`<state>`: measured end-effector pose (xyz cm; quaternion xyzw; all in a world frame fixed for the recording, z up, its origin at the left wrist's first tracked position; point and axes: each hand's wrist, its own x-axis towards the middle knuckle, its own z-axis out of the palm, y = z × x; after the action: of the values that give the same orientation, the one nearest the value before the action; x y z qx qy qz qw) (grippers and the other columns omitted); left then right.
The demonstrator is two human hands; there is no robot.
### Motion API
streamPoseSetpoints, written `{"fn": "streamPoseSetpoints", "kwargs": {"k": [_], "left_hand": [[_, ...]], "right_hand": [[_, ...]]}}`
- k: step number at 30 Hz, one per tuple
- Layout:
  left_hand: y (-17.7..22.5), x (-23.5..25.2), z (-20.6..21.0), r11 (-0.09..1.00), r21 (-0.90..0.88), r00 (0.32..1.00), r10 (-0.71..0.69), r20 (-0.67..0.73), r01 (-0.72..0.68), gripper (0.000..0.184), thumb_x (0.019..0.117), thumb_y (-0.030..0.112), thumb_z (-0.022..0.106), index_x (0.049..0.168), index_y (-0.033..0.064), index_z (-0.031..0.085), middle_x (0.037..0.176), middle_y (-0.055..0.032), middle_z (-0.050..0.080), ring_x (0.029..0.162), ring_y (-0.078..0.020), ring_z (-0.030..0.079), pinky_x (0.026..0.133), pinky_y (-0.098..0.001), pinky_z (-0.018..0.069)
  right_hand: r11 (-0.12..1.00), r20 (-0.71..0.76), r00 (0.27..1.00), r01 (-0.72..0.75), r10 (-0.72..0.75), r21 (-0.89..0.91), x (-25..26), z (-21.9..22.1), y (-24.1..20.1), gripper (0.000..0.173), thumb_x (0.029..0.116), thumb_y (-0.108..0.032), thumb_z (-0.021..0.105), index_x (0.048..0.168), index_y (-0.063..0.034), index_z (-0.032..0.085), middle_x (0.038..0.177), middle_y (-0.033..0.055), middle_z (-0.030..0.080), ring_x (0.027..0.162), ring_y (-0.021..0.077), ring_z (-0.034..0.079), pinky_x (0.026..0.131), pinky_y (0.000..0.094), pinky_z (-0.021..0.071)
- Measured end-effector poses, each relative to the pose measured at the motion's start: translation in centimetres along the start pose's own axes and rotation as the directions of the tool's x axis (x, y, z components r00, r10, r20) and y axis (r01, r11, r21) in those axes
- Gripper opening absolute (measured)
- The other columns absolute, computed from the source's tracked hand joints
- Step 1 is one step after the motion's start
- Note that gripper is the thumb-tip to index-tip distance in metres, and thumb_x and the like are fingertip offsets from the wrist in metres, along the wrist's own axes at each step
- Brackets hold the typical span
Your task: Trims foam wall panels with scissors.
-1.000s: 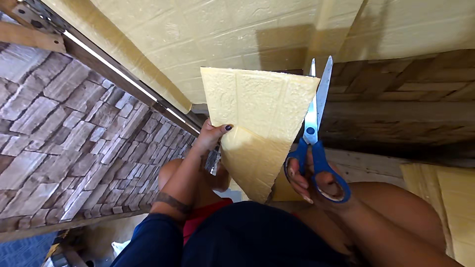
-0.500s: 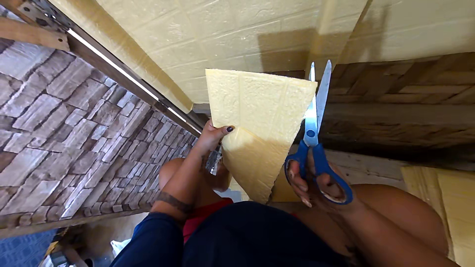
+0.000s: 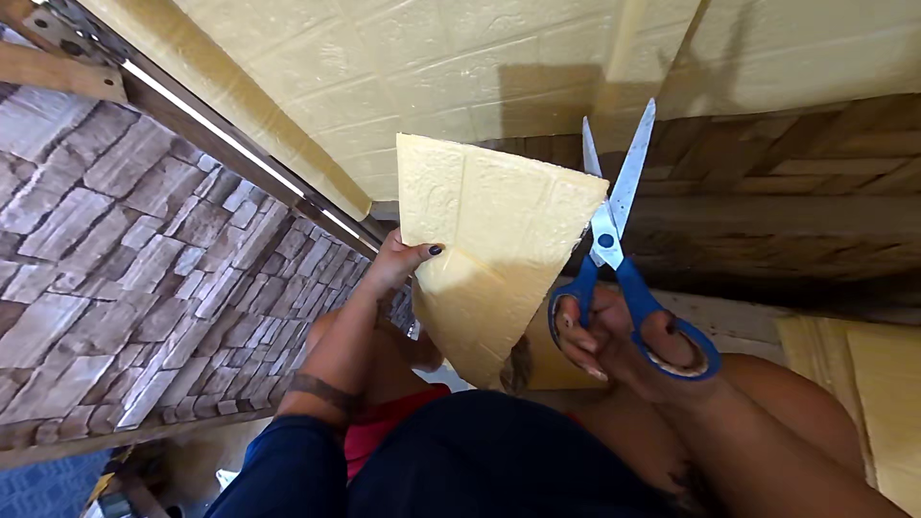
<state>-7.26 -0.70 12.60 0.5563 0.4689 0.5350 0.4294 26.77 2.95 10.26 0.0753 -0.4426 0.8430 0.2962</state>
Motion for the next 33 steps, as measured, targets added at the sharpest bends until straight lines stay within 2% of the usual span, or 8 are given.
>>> {"fn": "streamPoseSetpoints", "kwargs": {"k": [6,9,12,15,18,23,27,33], "left_hand": [[1.8,1.5,-2.2,0.995,0.069,0.996,0.075,0.049,-0.078,0.023,0.0889,0.011,0.076,0.105,0.0263,0.073,0.098,0.0128,0.077,0.087,0.0006,0.072,0.081,-0.0231,0.0614],[2.0,1.8,-3.3,0.989,0.12,0.996,0.086,0.0,-0.085,0.021,0.089,0.008,0.074,0.104,0.0234,0.072,0.095,0.0124,0.077,0.084,0.0001,0.072,0.078,-0.023,0.0619],[1.1,1.8,-5.0,0.993,0.093,0.986,0.084,-0.146,-0.071,0.022,0.0913,0.006,0.07,0.109,0.0182,0.067,0.096,0.0085,0.077,0.085,-0.004,0.073,0.078,-0.0266,0.0627],[0.8,1.9,-4.4,0.997,0.069,0.959,0.035,-0.283,-0.016,0.025,0.0933,0.006,0.068,0.117,0.0101,0.06,0.097,0.004,0.076,0.087,-0.0079,0.073,0.081,-0.0307,0.0629],[-0.1,2.5,-1.6,0.999,-0.015,0.942,-0.048,-0.333,0.046,0.025,0.0951,0.007,0.067,0.118,0.0054,0.059,0.095,-0.0001,0.076,0.084,-0.0104,0.074,0.078,-0.0328,0.0635],[-1.6,3.0,2.7,0.985,-0.116,0.96,-0.152,-0.234,0.127,0.029,0.0969,0.012,0.068,0.122,-0.0008,0.06,0.099,-0.0067,0.074,0.088,-0.0134,0.073,0.082,-0.0355,0.0622],[-1.5,4.2,4.5,0.97,-0.152,0.968,-0.21,-0.14,0.189,0.034,0.0952,0.014,0.071,0.123,-0.0019,0.061,0.099,-0.0089,0.074,0.087,-0.0133,0.072,0.081,-0.0349,0.0616],[-2.0,6.4,5.4,0.964,-0.166,0.978,-0.209,0.006,0.207,0.037,0.0924,0.018,0.076,0.121,-0.0013,0.063,0.1,-0.0101,0.074,0.089,-0.0143,0.072,0.083,-0.036,0.0608]], "right_hand": [[1.0,-0.114,0.993,-0.001,0.002,0.005,-0.8,-0.1,-0.3,0.044,0.0936,-0.057,0.063,0.11,-0.0156,0.067,0.084,-0.0093,0.064,0.064,-0.0035,0.06,0.053,0.0104,0.0493],[0.975,-0.179,0.959,0.22,-0.221,-0.03,-1.3,-0.6,-1.7,0.035,0.0961,-0.051,0.062,0.102,-0.0181,0.074,0.078,-0.0114,0.068,0.061,-0.0048,0.062,0.054,0.0101,0.0508],[0.902,-0.347,0.833,0.404,-0.432,-0.153,-1.3,-2.3,-4.0,0.032,0.0953,-0.052,0.063,0.099,-0.0219,0.07,0.072,-0.012,0.063,0.055,-0.0015,0.057,0.052,0.0143,0.0496],[0.857,-0.522,0.732,0.164,-0.438,-0.489,-0.7,-3.3,-3.0,0.035,0.0902,-0.058,0.068,0.11,-0.0286,0.066,0.083,-0.012,0.067,0.066,0.0021,0.063,0.06,0.0186,0.0557],[0.736,-0.561,0.721,-0.104,-0.408,-0.669,0.1,-3.6,-1.0,0.03,0.0989,-0.031,0.064,0.125,-0.018,0.058,0.106,-0.0058,0.071,0.088,0.0093,0.07,0.076,0.0269,0.0612],[0.68,-0.589,0.645,-0.144,-0.487,-0.719,1.4,-5.0,1.4,0.03,0.0998,-0.004,0.048,0.129,-0.0085,0.052,0.133,0.0028,0.065,0.106,0.0157,0.071,0.087,0.0327,0.0604],[0.639,-0.63,0.579,-0.229,-0.517,-0.734,1.7,-5.0,2.4,0.039,0.0917,0.001,0.055,0.13,-0.0033,0.048,0.112,-0.0054,0.065,0.094,0.002,0.065,0.084,0.0233,0.0565],[0.665,-0.757,0.442,-0.378,-0.481,-0.644,2.2,-3.5,3.3,0.043,0.0902,-0.002,0.067,0.13,0.0024,0.05,0.106,0.0048,0.067,0.095,0.0083,0.068,0.084,0.0272,0.0587]]}}
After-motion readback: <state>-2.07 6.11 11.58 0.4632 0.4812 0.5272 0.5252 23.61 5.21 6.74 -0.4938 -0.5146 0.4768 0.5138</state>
